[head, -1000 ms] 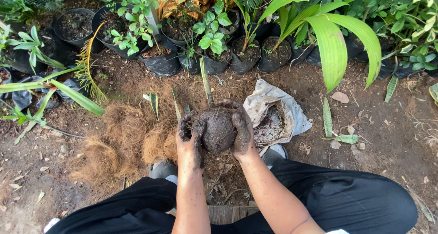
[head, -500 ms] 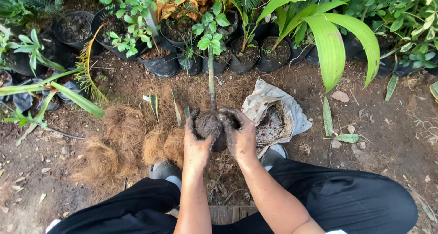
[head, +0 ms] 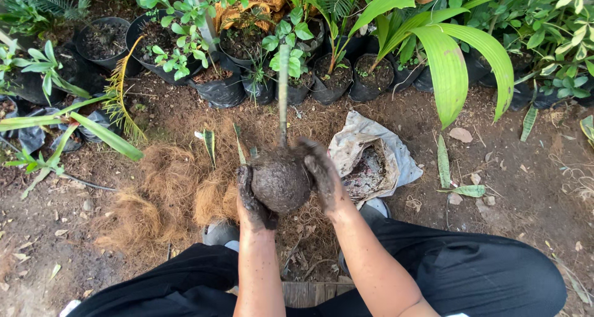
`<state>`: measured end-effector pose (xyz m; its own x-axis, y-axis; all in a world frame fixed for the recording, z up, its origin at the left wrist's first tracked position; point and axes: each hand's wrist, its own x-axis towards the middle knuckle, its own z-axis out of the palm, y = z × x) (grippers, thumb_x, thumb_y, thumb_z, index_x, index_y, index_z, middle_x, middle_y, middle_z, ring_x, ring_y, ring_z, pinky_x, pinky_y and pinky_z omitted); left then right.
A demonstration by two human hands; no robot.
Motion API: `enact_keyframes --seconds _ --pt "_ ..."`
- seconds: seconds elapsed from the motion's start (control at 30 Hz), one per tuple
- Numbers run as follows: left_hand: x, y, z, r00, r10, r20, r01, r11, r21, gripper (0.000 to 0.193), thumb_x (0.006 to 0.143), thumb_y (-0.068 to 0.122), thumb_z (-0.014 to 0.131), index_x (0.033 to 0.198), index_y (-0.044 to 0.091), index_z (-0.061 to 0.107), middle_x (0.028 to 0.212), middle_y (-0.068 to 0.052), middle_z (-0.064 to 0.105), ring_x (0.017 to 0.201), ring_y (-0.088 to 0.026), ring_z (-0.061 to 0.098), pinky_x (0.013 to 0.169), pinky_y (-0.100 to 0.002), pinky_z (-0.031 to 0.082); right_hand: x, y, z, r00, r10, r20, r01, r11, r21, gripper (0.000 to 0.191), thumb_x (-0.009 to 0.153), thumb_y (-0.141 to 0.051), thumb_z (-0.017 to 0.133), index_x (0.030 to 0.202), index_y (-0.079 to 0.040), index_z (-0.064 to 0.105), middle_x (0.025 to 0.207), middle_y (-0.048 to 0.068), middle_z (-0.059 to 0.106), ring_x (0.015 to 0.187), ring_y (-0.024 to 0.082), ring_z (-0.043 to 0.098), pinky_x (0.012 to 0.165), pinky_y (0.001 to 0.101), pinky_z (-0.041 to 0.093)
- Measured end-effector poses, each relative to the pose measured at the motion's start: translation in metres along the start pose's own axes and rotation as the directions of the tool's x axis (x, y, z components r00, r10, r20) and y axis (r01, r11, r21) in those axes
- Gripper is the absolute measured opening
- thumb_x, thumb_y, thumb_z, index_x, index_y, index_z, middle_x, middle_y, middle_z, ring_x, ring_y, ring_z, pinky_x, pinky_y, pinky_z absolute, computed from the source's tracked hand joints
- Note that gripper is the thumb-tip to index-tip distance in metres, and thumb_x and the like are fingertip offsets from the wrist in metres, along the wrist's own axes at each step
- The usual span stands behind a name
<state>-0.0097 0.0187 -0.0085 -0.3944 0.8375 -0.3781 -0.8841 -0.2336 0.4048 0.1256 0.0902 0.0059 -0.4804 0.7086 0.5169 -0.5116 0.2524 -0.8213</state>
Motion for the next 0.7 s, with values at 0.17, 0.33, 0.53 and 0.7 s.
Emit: enact_keyframes --seconds 0.17,0.33,0.53,0.7 --pt "0.001 -0.004 0.002 0.983 0.151 -0.101 -0.121 0.958 0.26 0.055 0.095 0.044 0.058 0.132 0.004 0.051 0.125 -0.021 0.064 0.112 -0.033 0.068 0.086 -0.047 0.063 -0.007 0.012 0.009 0.75 0.586 -0.307 -0.387 0.765 0.515 0.051 0.094 -0.036 0.066 0.134 -0.005 0.061 0.128 0.011 0.067 0.118 0.025 0.066 0.103 0.0452 0.054" --pt "0.009 -0.01 -0.008 0.943 0.226 -0.243 -0.029 0.785 0.618 0.057 0.107 0.043 0.055 0.133 -0.007 0.044 0.11 -0.025 0.056 0.092 -0.032 0.055 0.073 -0.04 0.047 -0.01 0.015 0.014 0.77 0.428 -0.473 -0.208 0.869 0.448 0.036 0.1 -0.023 0.062 0.127 0.0 0.063 0.121 0.013 0.067 0.112 0.025 0.067 0.099 0.0411 0.055" --pt "0.003 -0.016 -0.007 0.961 0.221 0.165 -0.275 0.809 0.519 0.069 0.1 0.034 0.055 0.156 0.003 0.029 0.128 -0.014 0.06 0.119 -0.021 0.06 0.105 -0.034 0.049 -0.013 0.01 0.016 0.763 0.264 -0.59 -0.094 0.949 0.302 0.021 0.101 -0.017 0.062 0.113 -0.001 0.067 0.114 0.011 0.07 0.106 0.022 0.068 0.096 0.0378 0.056" --pt "-0.006 -0.003 0.005 0.893 0.214 0.396 -0.44 0.605 0.664 0.092 0.081 0.034 0.08 0.153 -0.002 0.037 0.139 -0.017 0.059 0.133 -0.03 0.057 0.116 -0.047 0.042 -0.022 0.012 0.019 0.741 0.049 -0.669 0.039 0.992 0.116 0.017 0.096 -0.007 0.07 0.112 -0.001 0.067 0.109 0.011 0.07 0.102 0.023 0.068 0.094 0.0385 0.056"
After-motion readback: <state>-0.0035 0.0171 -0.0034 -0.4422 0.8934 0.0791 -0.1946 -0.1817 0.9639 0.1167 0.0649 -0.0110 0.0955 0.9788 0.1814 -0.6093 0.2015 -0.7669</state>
